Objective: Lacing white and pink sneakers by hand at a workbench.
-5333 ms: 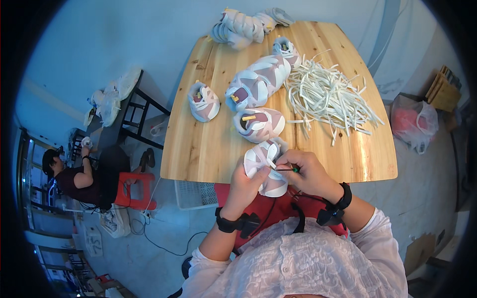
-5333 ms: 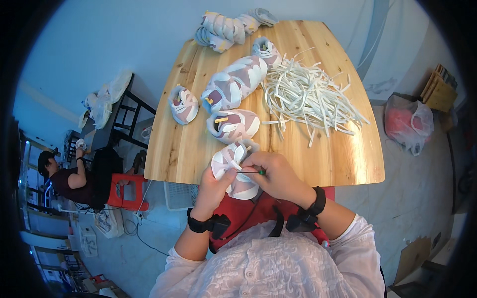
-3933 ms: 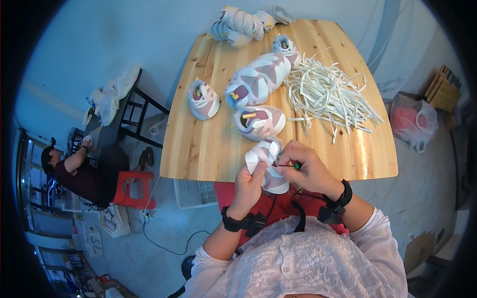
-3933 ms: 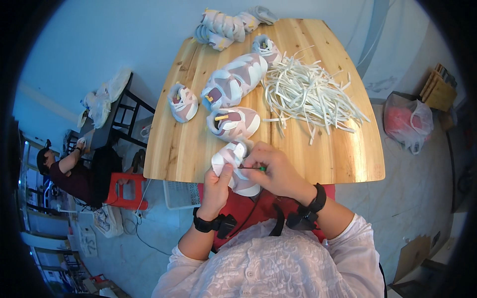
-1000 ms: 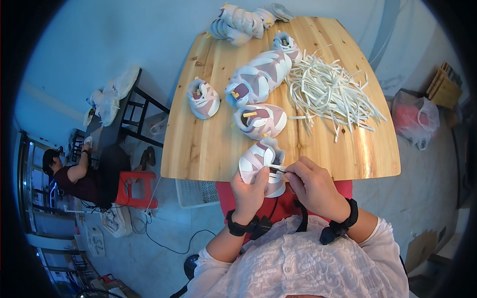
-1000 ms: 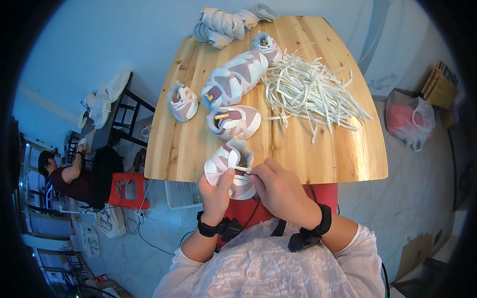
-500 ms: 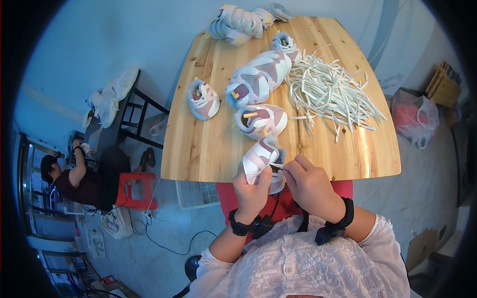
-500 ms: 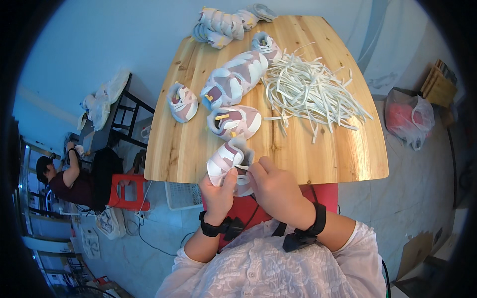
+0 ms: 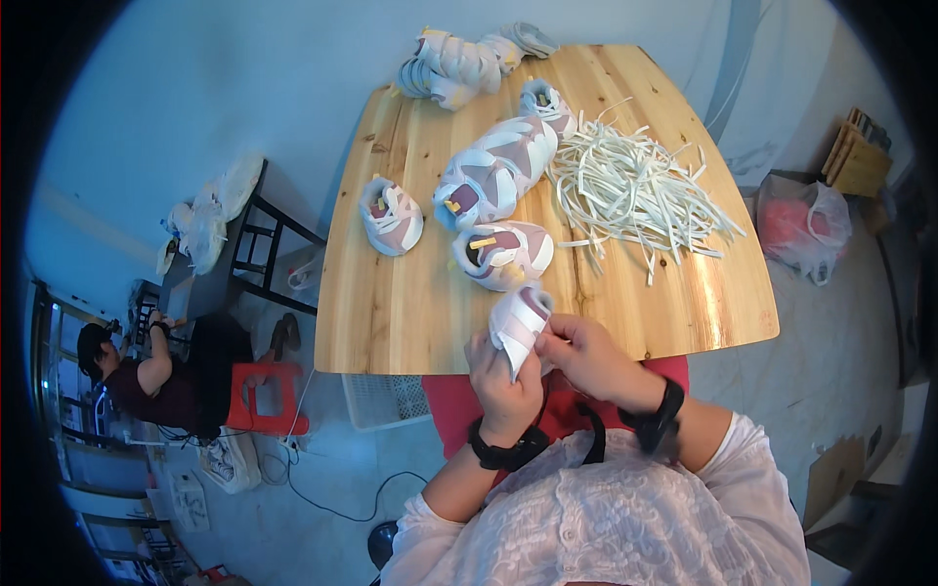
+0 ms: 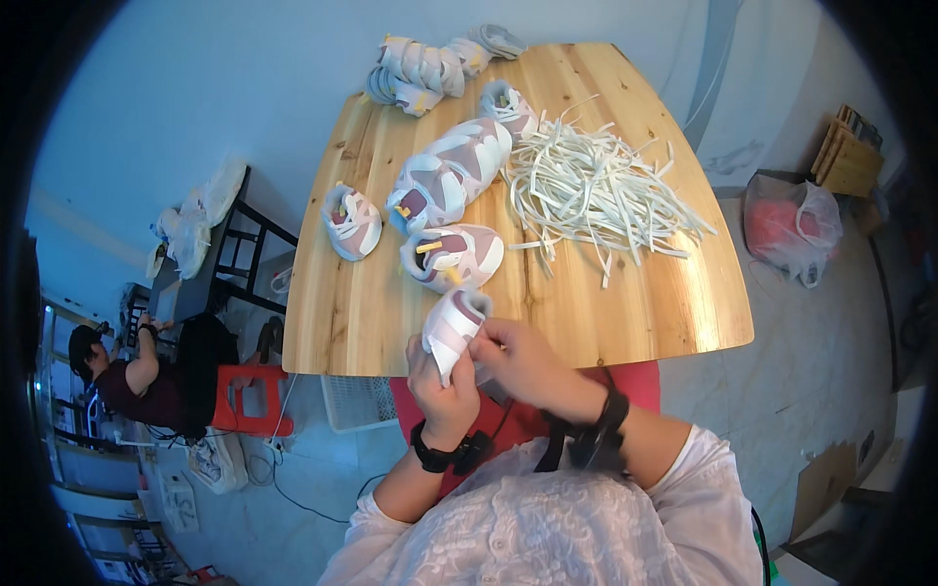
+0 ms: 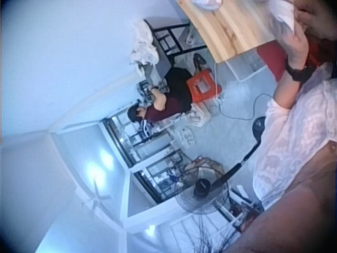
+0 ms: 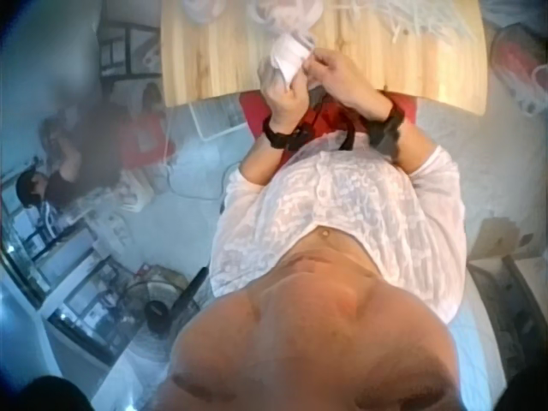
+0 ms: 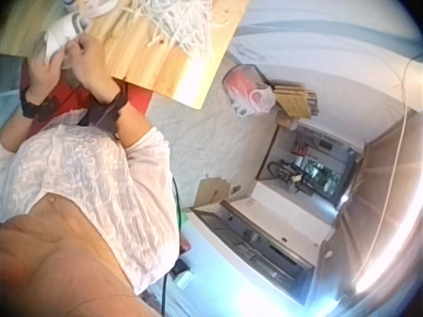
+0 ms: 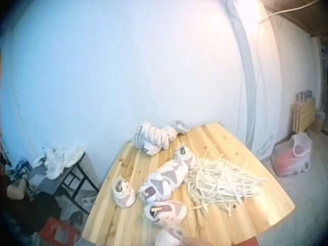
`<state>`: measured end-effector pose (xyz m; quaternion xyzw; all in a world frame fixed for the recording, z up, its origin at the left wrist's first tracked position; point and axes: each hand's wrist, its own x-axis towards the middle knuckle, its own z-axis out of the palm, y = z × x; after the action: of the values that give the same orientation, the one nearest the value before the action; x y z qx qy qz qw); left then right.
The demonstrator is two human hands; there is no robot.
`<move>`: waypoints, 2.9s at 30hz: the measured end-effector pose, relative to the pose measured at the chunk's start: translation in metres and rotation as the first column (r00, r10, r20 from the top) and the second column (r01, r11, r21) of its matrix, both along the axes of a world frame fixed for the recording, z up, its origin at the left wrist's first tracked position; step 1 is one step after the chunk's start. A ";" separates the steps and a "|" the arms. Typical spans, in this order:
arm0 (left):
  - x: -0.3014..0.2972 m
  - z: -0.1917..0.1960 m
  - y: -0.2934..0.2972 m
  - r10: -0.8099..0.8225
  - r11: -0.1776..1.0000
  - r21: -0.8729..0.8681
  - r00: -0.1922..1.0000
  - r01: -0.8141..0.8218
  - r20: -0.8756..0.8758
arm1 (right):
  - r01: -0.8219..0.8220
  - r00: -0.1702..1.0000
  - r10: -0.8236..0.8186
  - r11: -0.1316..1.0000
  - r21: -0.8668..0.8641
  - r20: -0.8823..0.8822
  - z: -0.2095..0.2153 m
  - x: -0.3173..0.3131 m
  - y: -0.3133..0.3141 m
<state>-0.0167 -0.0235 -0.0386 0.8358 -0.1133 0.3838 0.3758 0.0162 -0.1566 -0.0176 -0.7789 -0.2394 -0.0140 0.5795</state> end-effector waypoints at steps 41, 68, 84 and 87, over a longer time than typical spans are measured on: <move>-0.009 0.004 0.023 -0.700 0.548 -0.812 0.641 0.200 -0.314 | 0.035 0.971 -0.019 0.997 -0.065 0.238 0.045 0.031 -0.041; -0.008 0.002 0.060 -0.894 0.436 -0.825 0.277 0.359 -0.352 | -0.357 0.903 0.421 0.845 -0.397 0.084 0.030 0.031 -0.027; -0.007 0.006 0.060 -0.978 0.187 -0.885 -0.007 0.426 -0.210 | -0.492 0.867 0.498 0.856 -0.156 -0.004 0.030 0.025 -0.029; -0.011 0.003 0.057 -0.981 0.172 -0.924 -0.028 0.341 -0.192 | -0.557 0.830 0.555 0.824 -0.101 -0.050 0.025 0.028 -0.026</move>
<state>-0.0275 0.0331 -0.0359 0.4956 -0.2169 -0.3226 0.7767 0.0444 -0.1830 0.0072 -0.7065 -0.4512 0.1758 0.5161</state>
